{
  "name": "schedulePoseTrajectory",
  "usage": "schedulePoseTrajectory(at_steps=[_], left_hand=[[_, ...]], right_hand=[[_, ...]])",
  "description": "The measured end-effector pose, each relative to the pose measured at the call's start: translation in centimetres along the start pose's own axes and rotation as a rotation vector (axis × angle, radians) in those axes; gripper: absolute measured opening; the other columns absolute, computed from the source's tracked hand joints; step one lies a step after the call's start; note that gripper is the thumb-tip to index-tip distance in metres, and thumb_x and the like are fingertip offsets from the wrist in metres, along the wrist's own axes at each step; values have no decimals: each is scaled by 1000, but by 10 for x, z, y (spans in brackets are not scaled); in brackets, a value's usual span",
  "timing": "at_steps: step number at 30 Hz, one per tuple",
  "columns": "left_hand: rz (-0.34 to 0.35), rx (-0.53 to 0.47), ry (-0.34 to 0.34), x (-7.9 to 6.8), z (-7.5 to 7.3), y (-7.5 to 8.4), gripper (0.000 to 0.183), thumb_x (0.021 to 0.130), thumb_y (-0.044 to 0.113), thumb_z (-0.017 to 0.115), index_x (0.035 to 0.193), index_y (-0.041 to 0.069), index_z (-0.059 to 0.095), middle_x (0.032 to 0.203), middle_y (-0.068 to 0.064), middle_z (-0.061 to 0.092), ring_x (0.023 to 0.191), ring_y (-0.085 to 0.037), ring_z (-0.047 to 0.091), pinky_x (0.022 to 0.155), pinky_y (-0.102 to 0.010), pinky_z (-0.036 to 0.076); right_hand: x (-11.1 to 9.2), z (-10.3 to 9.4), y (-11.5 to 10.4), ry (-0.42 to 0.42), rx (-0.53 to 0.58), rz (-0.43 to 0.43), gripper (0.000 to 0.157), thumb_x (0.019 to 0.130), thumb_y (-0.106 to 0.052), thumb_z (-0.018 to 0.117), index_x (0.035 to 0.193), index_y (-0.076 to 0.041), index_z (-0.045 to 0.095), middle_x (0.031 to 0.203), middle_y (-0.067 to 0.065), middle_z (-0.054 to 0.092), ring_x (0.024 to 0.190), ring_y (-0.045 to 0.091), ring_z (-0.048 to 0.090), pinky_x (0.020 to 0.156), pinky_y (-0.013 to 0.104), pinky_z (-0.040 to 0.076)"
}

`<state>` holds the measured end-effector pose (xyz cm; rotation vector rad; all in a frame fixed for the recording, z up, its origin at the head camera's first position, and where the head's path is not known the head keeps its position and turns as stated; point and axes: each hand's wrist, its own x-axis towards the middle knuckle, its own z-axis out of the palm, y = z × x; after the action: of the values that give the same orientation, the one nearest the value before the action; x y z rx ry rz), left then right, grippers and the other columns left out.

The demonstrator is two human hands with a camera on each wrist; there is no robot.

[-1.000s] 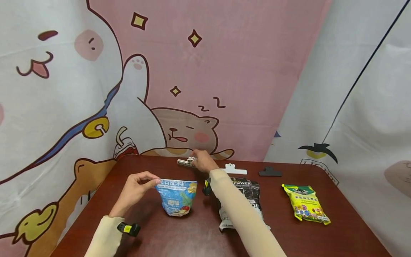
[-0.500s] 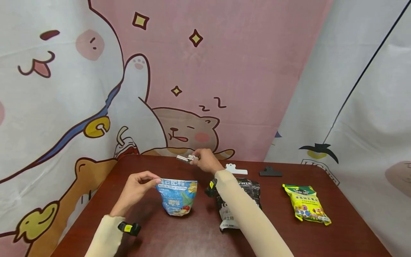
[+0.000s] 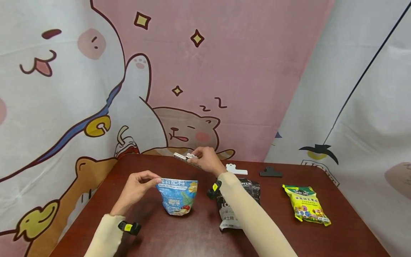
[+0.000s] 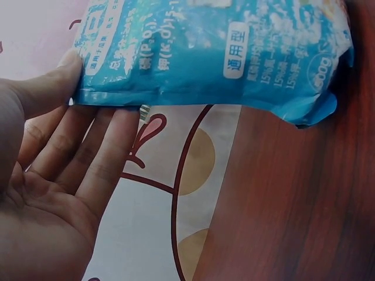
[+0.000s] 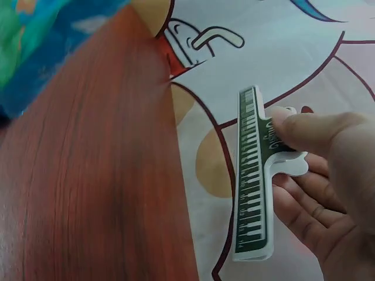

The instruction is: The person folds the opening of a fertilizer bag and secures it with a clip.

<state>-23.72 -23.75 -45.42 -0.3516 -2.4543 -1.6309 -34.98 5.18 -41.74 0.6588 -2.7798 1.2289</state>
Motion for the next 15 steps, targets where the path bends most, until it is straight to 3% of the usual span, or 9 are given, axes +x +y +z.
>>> schedulePoseTrajectory(at_steps=[9,15], left_hand=[[-5,-5,-1,0,0,-1,16,91,29,79,99,15,80,95,-6,79,85,-32,72,75,-28,58],[-8,-4,1,0,0,-1,16,92,29,78,99,15,80,95,-6,79,87,-34,71,77,-32,59]], right_hand=[[-5,-7,-14,131,67,-19,9,86,-24,84,87,-18,78,85,-1,73,71,12,65,67,30,53],[-8,-15,-27,158,54,-15,10,86,-22,83,79,-18,77,77,-3,73,69,14,64,67,31,53]])
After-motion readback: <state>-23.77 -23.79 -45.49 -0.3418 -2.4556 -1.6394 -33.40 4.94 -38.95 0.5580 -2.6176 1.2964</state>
